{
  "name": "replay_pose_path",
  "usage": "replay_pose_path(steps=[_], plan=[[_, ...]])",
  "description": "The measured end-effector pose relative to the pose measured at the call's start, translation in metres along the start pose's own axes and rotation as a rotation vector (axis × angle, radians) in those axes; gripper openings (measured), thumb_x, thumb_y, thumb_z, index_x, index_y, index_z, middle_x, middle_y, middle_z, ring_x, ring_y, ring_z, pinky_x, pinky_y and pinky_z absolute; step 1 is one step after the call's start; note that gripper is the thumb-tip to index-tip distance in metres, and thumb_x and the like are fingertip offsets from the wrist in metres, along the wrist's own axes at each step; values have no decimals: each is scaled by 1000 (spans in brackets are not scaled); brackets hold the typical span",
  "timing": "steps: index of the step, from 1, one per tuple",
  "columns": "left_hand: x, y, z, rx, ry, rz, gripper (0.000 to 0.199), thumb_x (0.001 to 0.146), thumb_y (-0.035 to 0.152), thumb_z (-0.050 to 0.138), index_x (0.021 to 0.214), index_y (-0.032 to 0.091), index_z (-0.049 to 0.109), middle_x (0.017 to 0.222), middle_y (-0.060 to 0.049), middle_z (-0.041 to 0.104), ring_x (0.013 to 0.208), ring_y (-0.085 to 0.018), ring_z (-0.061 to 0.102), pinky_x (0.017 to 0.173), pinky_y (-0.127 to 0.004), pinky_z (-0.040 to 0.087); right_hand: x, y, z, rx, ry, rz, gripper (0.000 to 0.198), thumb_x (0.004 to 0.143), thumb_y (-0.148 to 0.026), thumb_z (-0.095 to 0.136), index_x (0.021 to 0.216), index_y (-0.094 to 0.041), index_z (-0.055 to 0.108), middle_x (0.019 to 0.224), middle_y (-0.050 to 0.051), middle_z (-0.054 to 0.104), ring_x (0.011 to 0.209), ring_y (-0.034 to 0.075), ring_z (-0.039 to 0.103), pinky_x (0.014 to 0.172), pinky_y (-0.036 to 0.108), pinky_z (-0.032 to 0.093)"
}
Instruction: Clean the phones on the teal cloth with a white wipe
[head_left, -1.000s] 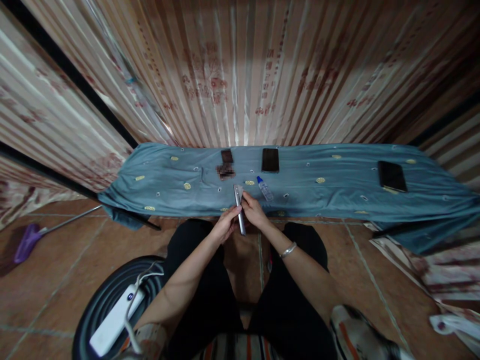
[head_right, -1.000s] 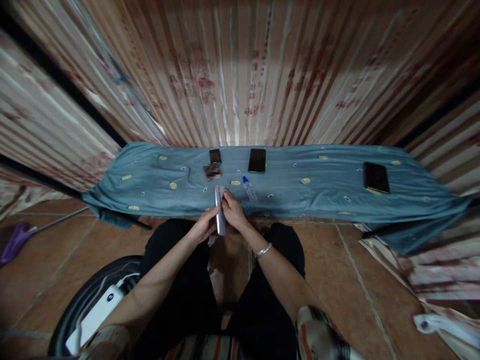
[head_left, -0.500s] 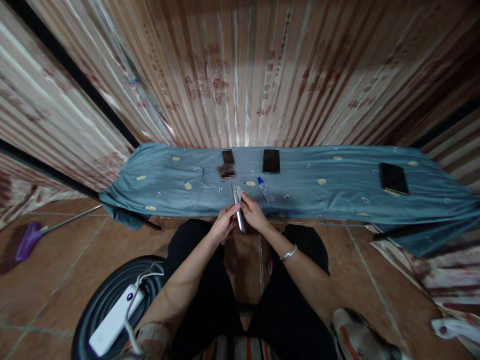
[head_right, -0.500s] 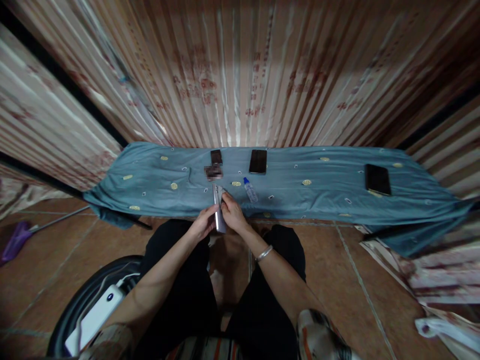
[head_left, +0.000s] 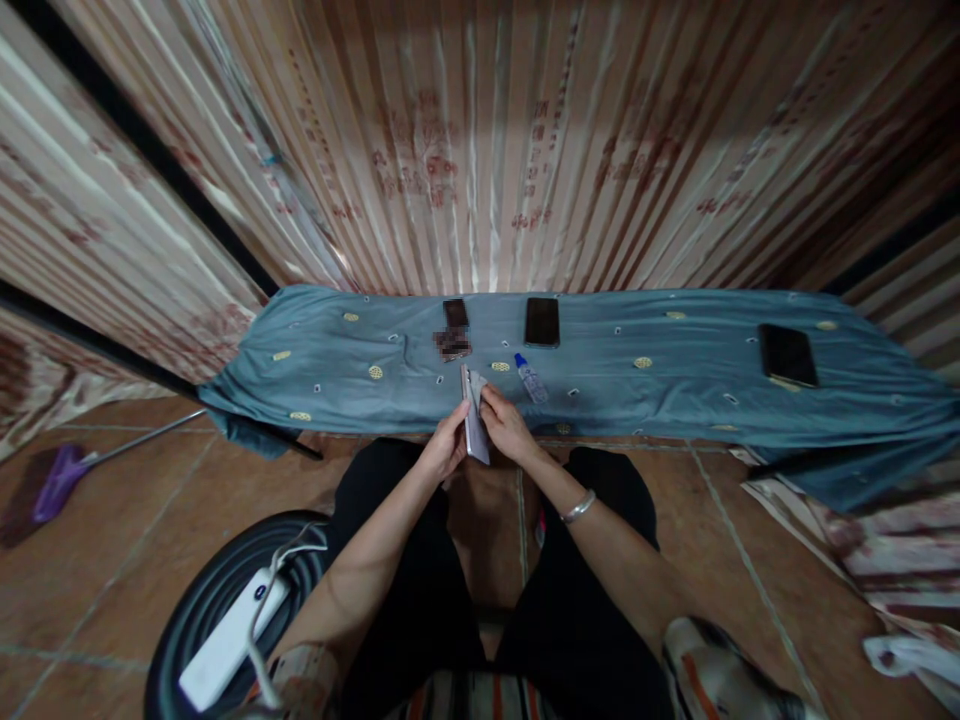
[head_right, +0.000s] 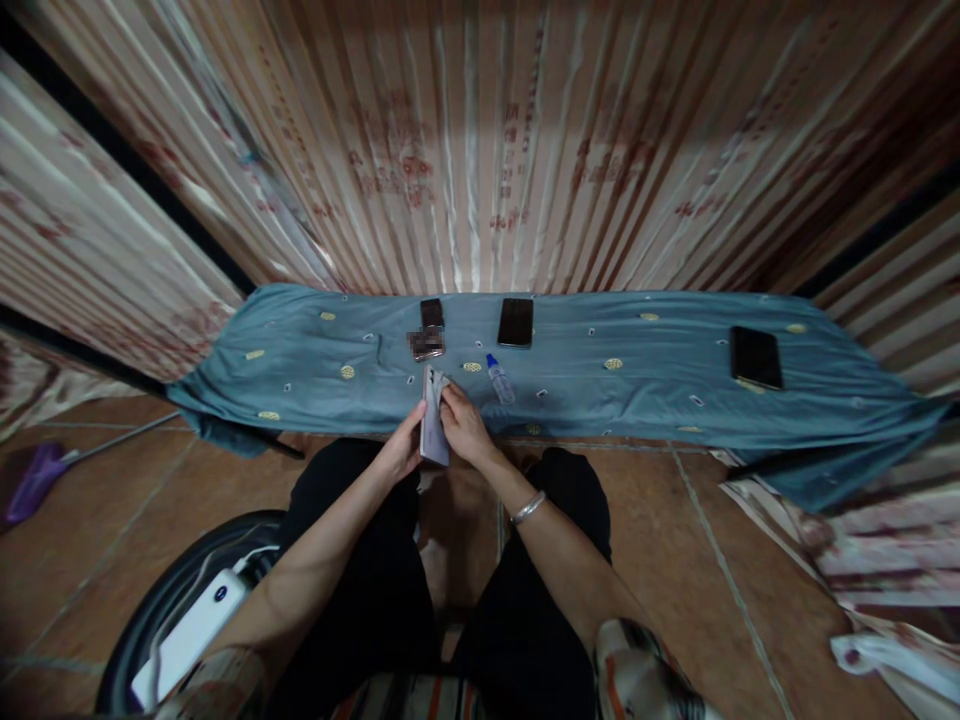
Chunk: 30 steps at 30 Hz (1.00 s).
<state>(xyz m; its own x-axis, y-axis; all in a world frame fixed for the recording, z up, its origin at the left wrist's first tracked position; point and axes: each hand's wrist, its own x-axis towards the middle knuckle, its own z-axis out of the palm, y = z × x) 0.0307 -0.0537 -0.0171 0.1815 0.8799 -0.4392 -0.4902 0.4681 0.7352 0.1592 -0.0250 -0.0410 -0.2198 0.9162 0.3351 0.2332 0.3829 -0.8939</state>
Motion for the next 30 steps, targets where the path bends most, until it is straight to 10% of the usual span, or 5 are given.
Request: replay_pose_path(steps=[30], plan=[[3, -3, -7, 31, -7, 90, 42, 71, 51, 81, 90, 14, 73, 86, -10, 76, 100, -27, 72, 85, -34, 58, -10, -9, 2, -32, -59, -65, 47, 94, -18, 43, 136, -24, 61, 151, 8, 53, 142, 23, 47, 123, 45, 34]])
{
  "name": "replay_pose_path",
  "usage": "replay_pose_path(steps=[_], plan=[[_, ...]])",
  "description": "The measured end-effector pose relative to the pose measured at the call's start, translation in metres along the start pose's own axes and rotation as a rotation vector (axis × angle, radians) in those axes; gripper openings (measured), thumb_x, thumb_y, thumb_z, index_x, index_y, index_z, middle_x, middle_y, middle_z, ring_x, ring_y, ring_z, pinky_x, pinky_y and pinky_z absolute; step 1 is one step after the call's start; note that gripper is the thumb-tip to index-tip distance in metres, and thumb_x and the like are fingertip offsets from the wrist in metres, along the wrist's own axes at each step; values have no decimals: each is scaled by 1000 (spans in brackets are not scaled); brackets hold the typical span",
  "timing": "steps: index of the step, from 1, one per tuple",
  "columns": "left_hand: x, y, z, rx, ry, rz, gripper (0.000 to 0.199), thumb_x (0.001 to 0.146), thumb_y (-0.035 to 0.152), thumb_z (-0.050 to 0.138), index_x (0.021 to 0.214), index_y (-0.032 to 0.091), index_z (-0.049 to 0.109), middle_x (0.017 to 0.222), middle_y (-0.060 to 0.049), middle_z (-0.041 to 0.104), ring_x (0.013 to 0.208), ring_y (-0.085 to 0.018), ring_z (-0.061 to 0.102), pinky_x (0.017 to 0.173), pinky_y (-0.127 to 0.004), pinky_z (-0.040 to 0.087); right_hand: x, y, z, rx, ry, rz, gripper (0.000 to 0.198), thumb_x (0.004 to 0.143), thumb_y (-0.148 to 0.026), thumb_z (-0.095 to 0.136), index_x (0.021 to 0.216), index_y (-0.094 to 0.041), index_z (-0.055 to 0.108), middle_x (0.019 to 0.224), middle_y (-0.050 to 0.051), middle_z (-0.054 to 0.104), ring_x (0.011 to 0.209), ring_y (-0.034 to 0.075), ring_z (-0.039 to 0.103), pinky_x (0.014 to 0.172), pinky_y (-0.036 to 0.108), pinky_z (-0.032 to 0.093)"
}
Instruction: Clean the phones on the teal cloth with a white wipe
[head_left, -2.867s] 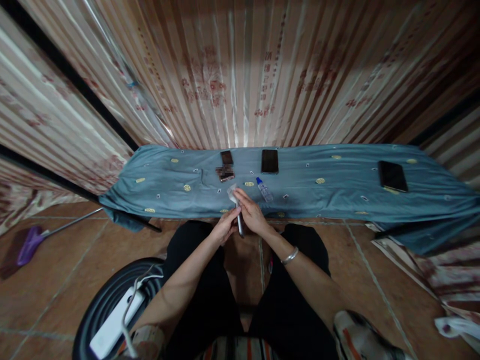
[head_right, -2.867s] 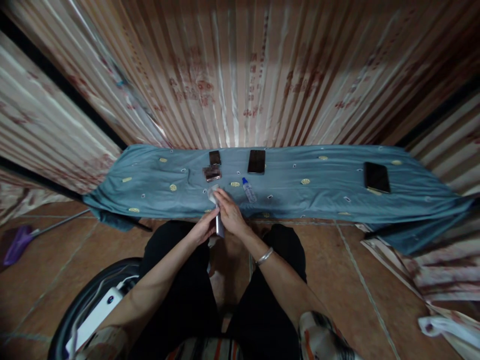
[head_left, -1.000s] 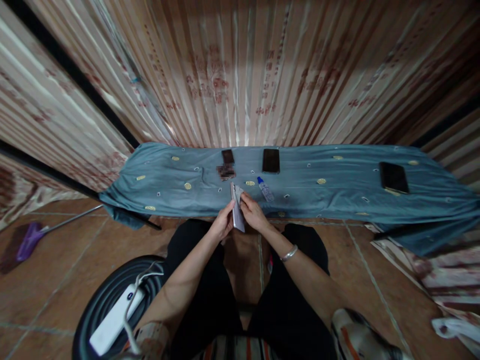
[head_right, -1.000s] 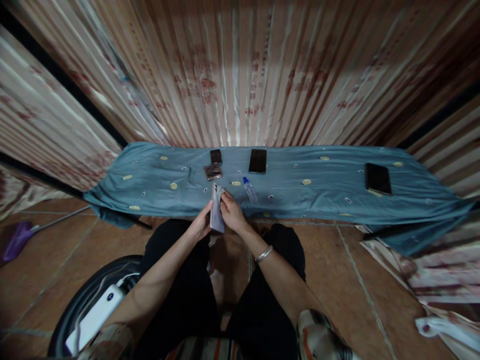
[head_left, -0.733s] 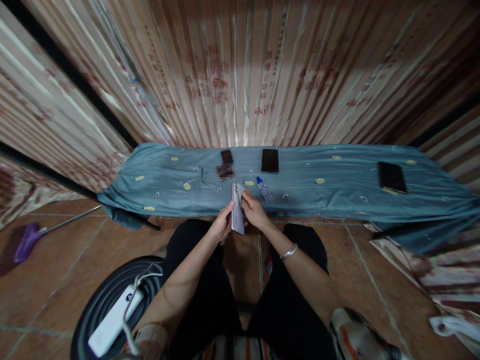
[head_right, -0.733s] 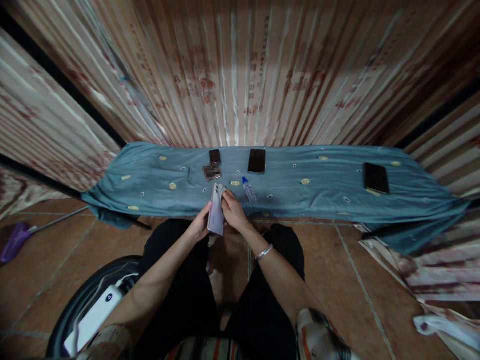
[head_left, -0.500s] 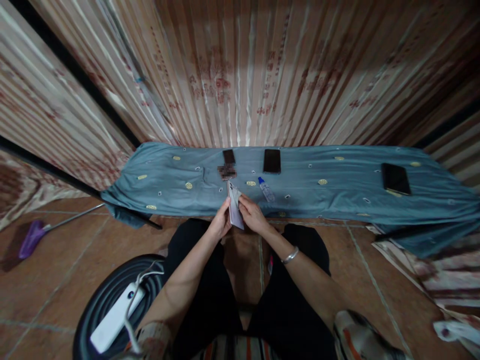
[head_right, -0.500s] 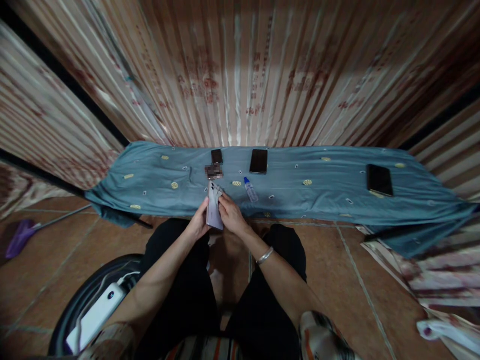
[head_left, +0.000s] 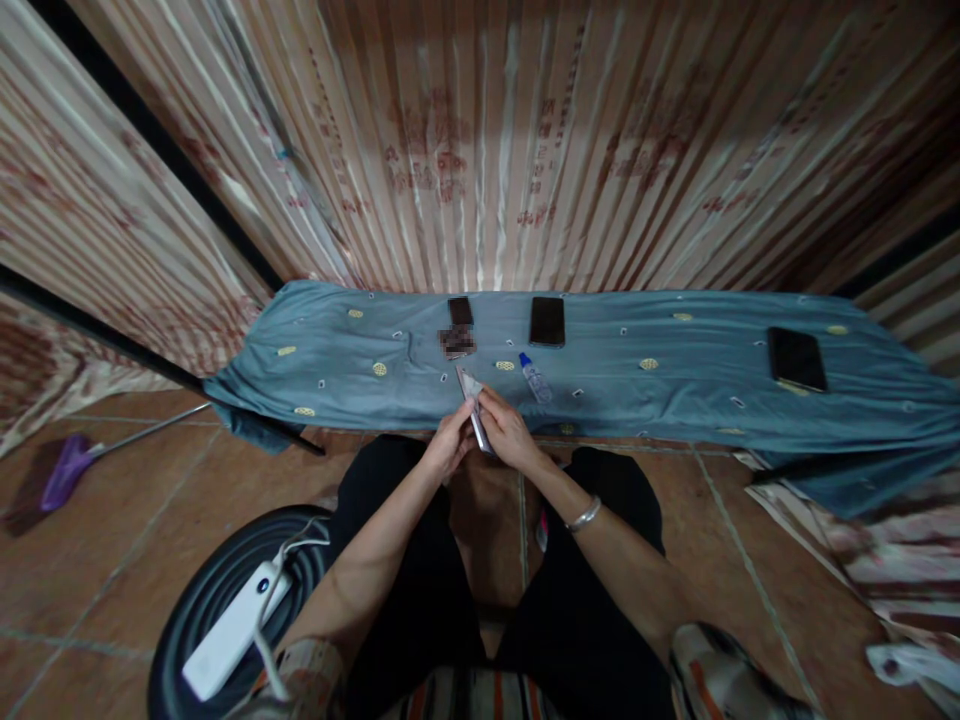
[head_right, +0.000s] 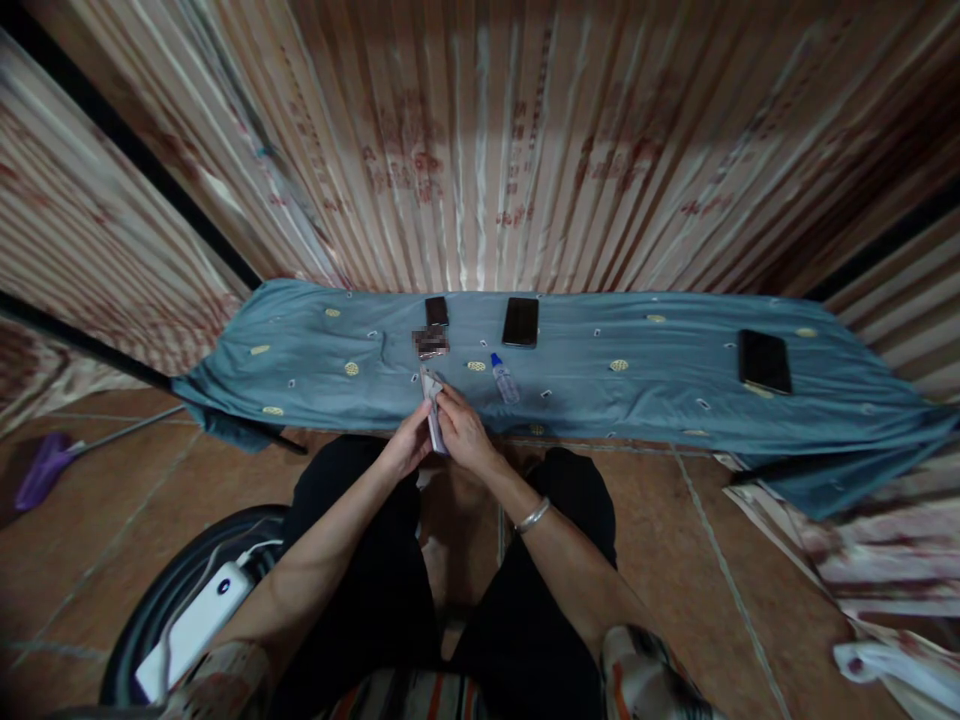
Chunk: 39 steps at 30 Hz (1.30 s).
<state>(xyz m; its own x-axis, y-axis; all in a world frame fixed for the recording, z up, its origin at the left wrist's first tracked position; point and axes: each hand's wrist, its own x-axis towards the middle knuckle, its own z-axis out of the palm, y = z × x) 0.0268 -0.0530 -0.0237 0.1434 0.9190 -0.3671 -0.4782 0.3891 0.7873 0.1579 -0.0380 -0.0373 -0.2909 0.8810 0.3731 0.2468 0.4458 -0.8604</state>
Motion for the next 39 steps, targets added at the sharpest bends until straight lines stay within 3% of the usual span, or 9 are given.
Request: replay_pose_path(steps=[7, 14, 26, 39], plan=[[-3, -1, 1, 68, -5, -20, 45, 67, 50, 84, 92, 13, 75, 87, -10, 76, 94, -26, 71, 81, -33, 56, 0, 6, -1, -13, 30, 33, 47, 92, -17, 46, 135, -25, 61, 150, 5, 54, 143, 22, 46, 123, 44, 33], [-8, -6, 5, 123, -23, -27, 48, 60, 52, 88, 85, 13, 75, 74, -7, 74, 82, -24, 71, 77, -33, 54, 8, 10, -8, -22, 102, 64, 41, 93, -18, 44, 128, -24, 64, 142, 7, 61, 137, 23, 52, 120, 43, 37], [0, 4, 0, 43, 67, 42, 44, 66, 50, 85, 87, 13, 73, 83, -8, 74, 93, -24, 70, 80, -32, 56, -2, -11, -6, 67, -25, 16, 46, 94, -22, 42, 135, -26, 62, 144, 4, 61, 139, 21, 51, 121, 40, 36], [6, 14, -1, -4, 143, 96, 42, 68, 54, 82, 76, 15, 67, 72, -2, 68, 70, -13, 63, 64, -24, 52, -11, -22, -12, 93, -112, -10, 42, 96, -22, 43, 130, -27, 68, 139, 3, 65, 135, 22, 56, 117, 40, 42]])
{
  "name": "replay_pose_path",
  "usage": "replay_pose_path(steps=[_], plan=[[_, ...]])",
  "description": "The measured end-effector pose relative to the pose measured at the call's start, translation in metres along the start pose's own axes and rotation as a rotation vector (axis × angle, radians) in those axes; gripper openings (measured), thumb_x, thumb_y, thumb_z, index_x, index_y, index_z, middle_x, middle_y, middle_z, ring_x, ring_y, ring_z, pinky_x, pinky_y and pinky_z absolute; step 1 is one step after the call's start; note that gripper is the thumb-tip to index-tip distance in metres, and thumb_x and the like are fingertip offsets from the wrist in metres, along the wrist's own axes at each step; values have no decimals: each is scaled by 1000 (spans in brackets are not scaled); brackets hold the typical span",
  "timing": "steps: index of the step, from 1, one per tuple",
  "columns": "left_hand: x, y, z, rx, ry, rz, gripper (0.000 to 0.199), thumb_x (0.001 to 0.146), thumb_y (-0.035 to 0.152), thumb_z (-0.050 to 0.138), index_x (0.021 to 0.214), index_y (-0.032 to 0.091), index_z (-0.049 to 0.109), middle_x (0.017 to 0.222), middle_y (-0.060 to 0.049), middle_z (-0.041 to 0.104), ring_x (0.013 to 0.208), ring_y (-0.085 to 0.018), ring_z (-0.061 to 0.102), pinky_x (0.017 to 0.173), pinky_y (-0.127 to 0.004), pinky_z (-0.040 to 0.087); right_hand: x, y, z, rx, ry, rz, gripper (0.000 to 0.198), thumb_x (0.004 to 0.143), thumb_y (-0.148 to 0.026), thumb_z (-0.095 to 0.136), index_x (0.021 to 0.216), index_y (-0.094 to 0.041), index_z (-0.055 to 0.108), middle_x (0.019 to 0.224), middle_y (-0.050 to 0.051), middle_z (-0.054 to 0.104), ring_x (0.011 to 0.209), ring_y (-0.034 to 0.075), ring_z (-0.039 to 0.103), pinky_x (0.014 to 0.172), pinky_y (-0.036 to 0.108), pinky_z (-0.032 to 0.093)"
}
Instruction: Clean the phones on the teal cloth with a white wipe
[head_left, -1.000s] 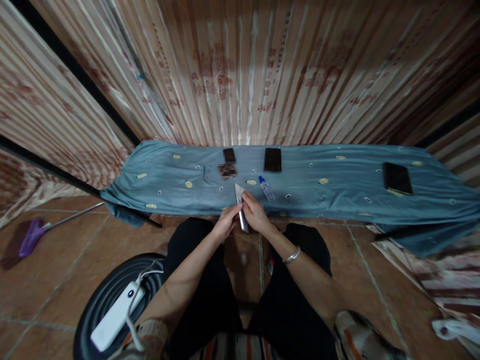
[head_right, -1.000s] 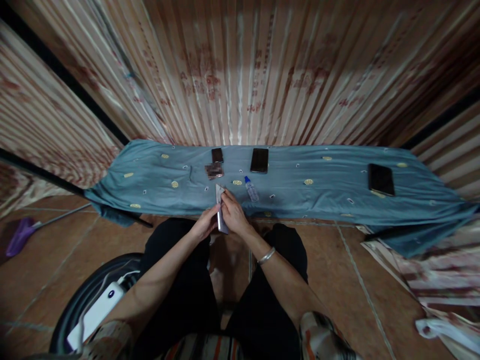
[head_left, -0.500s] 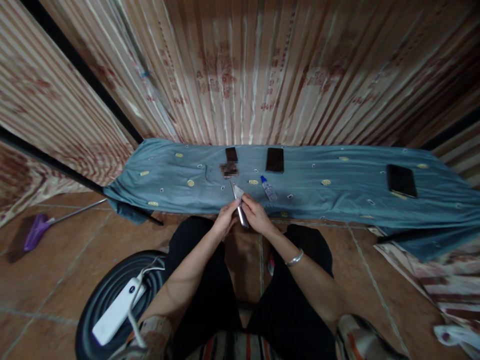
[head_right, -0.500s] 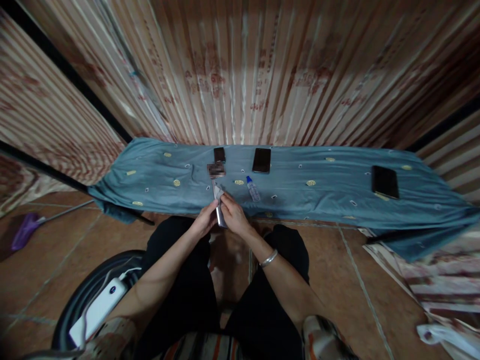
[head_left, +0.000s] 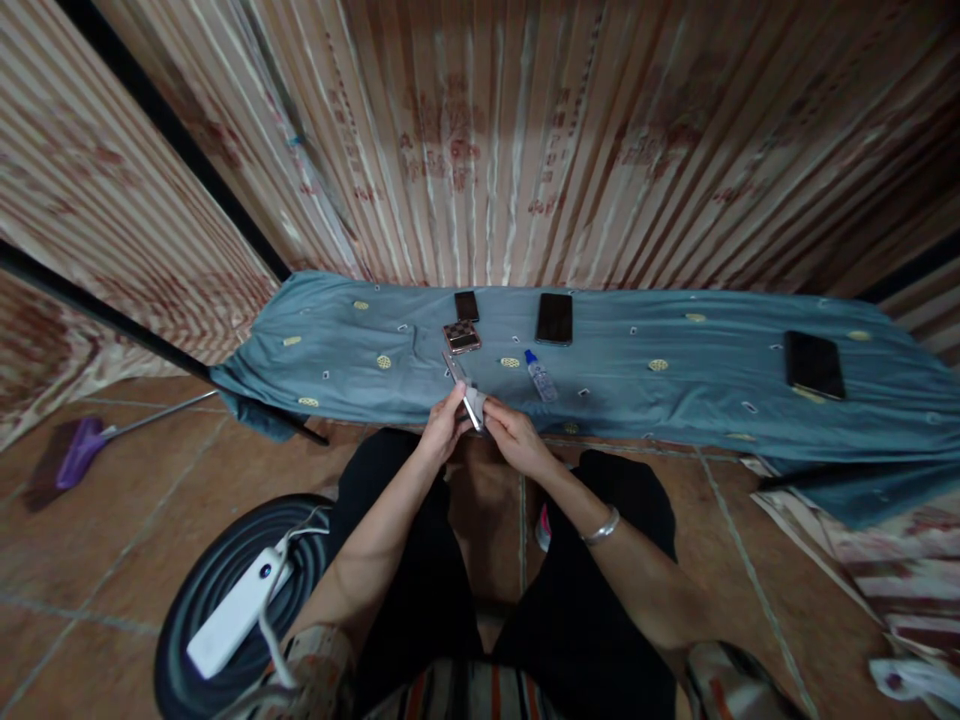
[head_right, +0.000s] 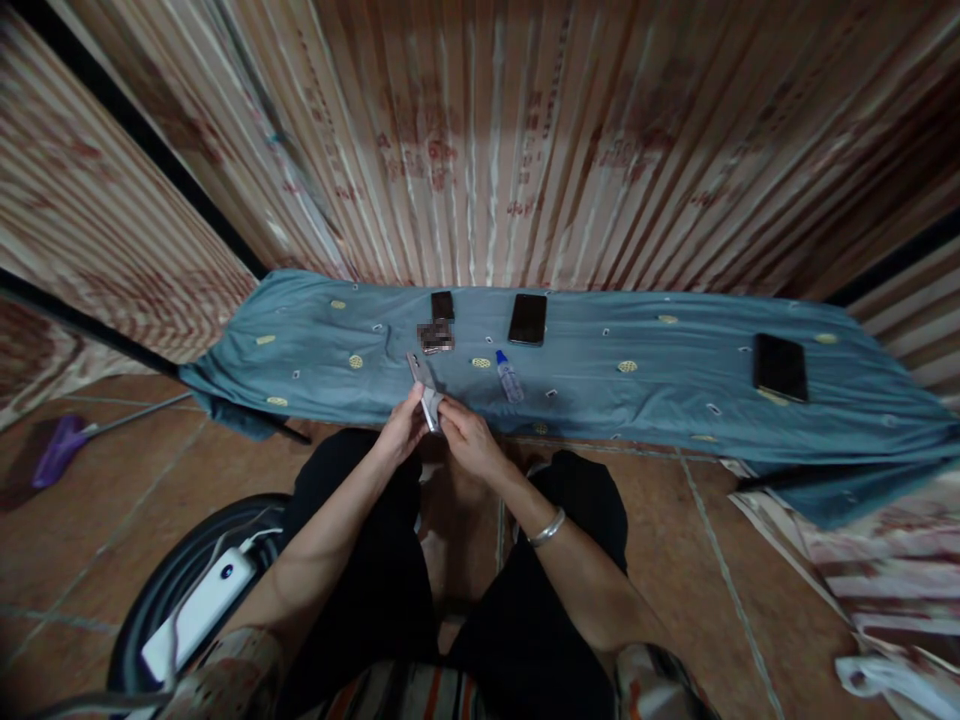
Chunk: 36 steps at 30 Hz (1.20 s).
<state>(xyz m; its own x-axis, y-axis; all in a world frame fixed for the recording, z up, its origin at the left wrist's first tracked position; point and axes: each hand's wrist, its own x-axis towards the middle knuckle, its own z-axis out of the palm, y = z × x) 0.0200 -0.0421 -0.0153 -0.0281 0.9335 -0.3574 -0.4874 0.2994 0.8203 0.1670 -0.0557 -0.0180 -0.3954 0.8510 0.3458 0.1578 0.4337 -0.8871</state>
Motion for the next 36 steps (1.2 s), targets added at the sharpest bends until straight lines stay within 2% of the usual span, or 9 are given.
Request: replay_pose_path(steps=[4, 8, 15, 19, 25, 29, 36], plan=[[1, -3, -1, 37, -40, -17, 49, 62, 58, 84, 79, 14, 70, 74, -3, 70, 72, -14, 64, 66, -24, 52, 0, 3, -1, -8, 12, 3, 43, 97, -24, 43, 133, -27, 65, 140, 3, 64, 137, 21, 54, 119, 41, 39], [0, -11, -3, 96, -97, -34, 59, 56, 64, 84, 84, 14, 73, 78, -6, 72, 81, -20, 67, 72, -28, 52, 2, 11, -2, -17, 26, 7, 43, 97, -27, 44, 137, -27, 62, 144, 3, 60, 139, 21, 51, 121, 40, 37], [-4, -18, -1, 138, -120, -52, 63, 53, 63, 86, 90, 13, 74, 81, -8, 73, 87, -24, 69, 75, -32, 53, 6, 23, -3, -54, 75, 47, 44, 95, -23, 45, 135, -25, 63, 146, 5, 59, 141, 23, 49, 122, 42, 35], [-4, -14, 1, 111, -73, -13, 59, 56, 62, 85, 87, 13, 73, 80, -8, 73, 88, -24, 69, 74, -31, 53, 6, 17, -2, -38, 38, 24, 46, 95, -20, 43, 136, -25, 62, 144, 4, 61, 138, 21, 52, 120, 41, 38], [0, -3, 1, 37, 27, 20, 44, 64, 53, 84, 81, 15, 70, 79, -5, 71, 82, -18, 67, 74, -28, 53, 3, 3, -4, -17, -25, 7, 43, 95, -20, 45, 132, -25, 66, 137, 3, 66, 131, 22, 59, 114, 39, 44], [2, 1, 1, 16, 75, 64, 44, 60, 48, 88, 79, 14, 68, 75, -3, 68, 74, -15, 64, 69, -26, 53, 0, -4, -6, -24, -24, -22, 39, 96, -23, 48, 129, -25, 68, 134, 4, 68, 126, 23, 63, 110, 40, 48], [3, 1, 4, -22, 126, 134, 48, 51, 45, 93, 76, 14, 66, 69, 1, 65, 65, -10, 62, 62, -22, 49, -7, -1, 2, -314, 39, -124, 42, 98, -19, 45, 136, -26, 63, 137, 7, 66, 128, 23, 61, 113, 42, 48]])
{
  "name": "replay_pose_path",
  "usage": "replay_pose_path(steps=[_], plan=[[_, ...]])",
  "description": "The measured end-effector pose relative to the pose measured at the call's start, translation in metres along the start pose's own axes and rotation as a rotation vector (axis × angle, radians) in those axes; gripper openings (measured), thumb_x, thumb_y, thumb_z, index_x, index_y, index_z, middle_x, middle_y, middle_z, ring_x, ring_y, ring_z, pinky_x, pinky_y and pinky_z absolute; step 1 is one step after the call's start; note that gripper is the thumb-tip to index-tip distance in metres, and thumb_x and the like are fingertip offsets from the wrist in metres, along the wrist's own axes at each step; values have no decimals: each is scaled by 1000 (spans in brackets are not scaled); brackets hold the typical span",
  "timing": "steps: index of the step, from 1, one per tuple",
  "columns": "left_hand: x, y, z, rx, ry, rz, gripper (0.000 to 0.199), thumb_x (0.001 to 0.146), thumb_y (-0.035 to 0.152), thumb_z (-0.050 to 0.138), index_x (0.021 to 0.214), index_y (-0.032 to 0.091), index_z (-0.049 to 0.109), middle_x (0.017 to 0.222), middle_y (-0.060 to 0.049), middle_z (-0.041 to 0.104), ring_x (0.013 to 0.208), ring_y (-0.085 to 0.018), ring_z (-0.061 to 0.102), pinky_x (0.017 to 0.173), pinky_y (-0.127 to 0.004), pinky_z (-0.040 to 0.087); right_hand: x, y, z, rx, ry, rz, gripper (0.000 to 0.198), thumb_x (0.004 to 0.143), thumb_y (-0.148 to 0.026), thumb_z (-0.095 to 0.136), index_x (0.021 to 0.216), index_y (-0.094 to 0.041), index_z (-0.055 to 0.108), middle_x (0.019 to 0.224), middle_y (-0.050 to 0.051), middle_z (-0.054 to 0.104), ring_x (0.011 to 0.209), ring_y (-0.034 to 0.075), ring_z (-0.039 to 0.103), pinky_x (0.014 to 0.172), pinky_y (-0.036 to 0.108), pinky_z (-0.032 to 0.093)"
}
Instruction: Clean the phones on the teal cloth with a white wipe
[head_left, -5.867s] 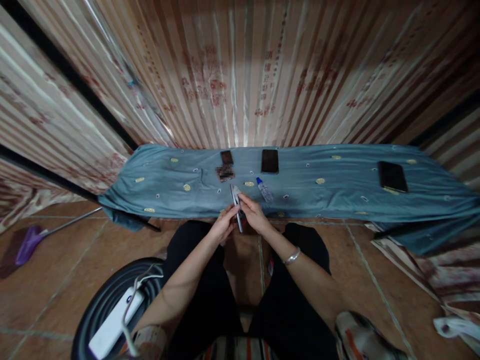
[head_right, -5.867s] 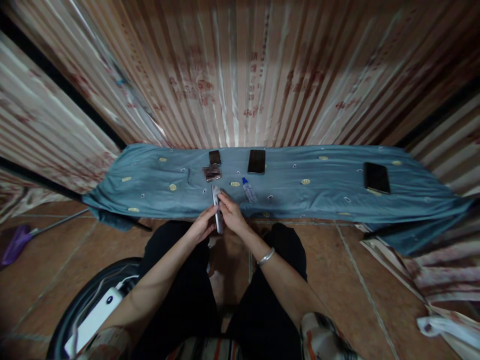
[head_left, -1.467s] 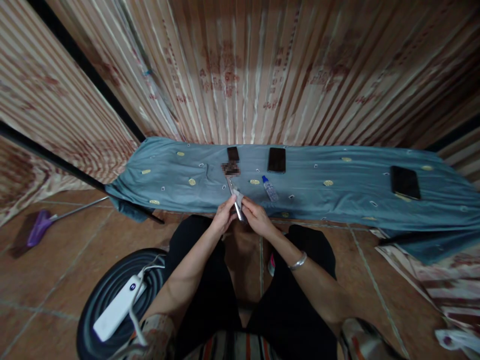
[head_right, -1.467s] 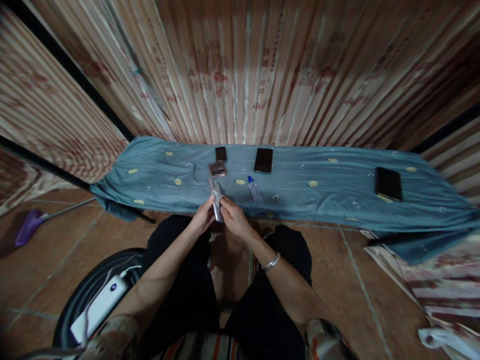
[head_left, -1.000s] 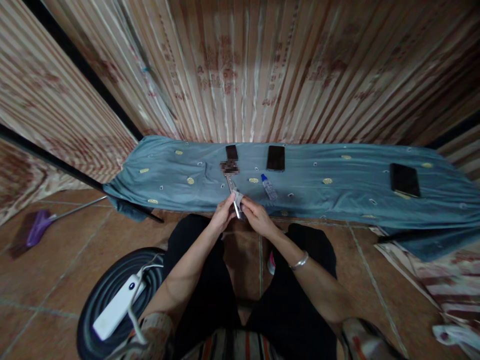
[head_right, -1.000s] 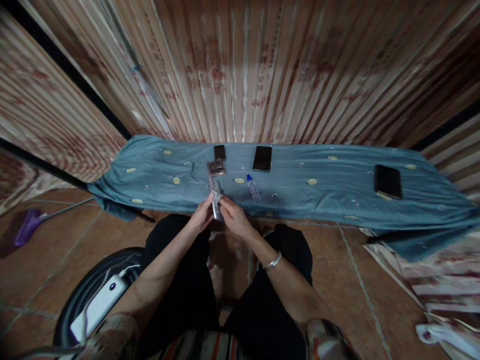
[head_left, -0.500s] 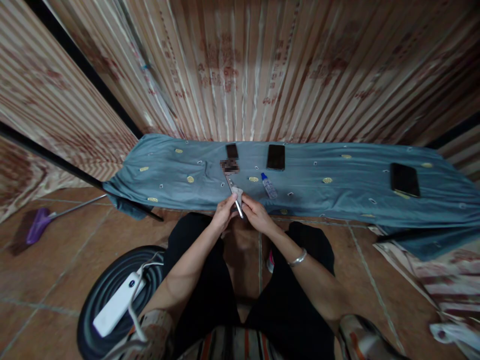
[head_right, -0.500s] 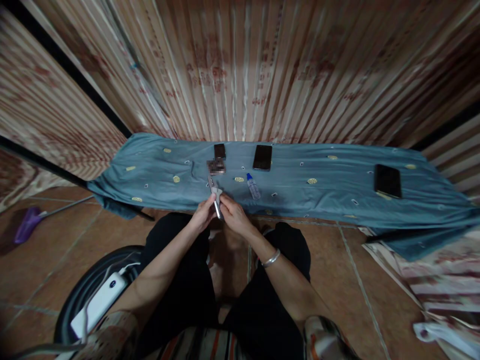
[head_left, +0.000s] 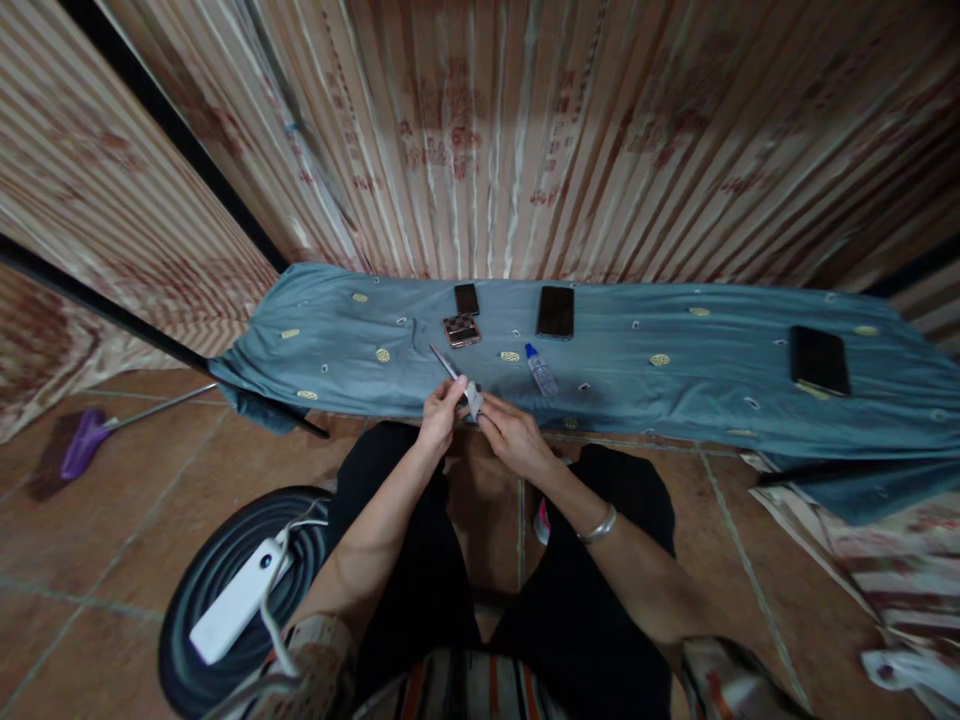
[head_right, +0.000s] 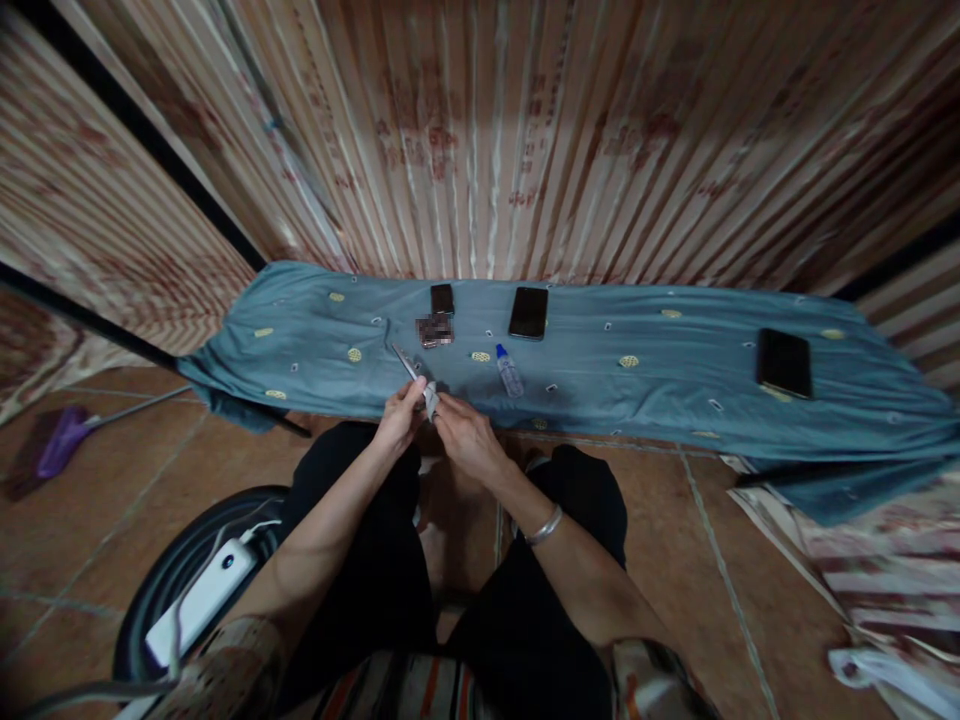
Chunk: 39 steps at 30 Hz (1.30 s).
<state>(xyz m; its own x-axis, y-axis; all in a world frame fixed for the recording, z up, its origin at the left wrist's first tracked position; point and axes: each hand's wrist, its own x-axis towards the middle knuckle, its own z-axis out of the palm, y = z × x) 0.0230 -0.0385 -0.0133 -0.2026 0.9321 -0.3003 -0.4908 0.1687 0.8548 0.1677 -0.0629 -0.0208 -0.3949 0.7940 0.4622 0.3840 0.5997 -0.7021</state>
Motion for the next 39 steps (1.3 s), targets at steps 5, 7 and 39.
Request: replay_pose_path(steps=[5, 7, 39], plan=[[3, 2, -3, -30, 46, -64, 46, 58, 51, 89, 72, 14, 65, 61, 1, 64, 51, -8, 56, 50, -20, 44, -4, 0, 4, -125, 62, -125, 42, 101, -20, 41, 137, -24, 63, 133, 9, 68, 127, 23, 62, 111, 41, 52], [4, 4, -4, -53, 46, -93, 45, 64, 53, 85, 71, 14, 65, 61, 0, 66, 50, -9, 57, 51, -21, 46, -4, -1, 4, -118, 88, -157, 41, 102, -20, 41, 135, -23, 64, 132, 10, 69, 126, 23, 63, 111, 40, 52], [1, 3, -7, -64, -156, -175, 28, 79, 34, 77, 95, 11, 73, 82, -8, 78, 77, -21, 75, 78, -30, 61, 3, 30, 16, 44, 44, 171, 46, 99, -27, 41, 142, -20, 56, 150, 11, 54, 143, 23, 46, 123, 45, 32]])
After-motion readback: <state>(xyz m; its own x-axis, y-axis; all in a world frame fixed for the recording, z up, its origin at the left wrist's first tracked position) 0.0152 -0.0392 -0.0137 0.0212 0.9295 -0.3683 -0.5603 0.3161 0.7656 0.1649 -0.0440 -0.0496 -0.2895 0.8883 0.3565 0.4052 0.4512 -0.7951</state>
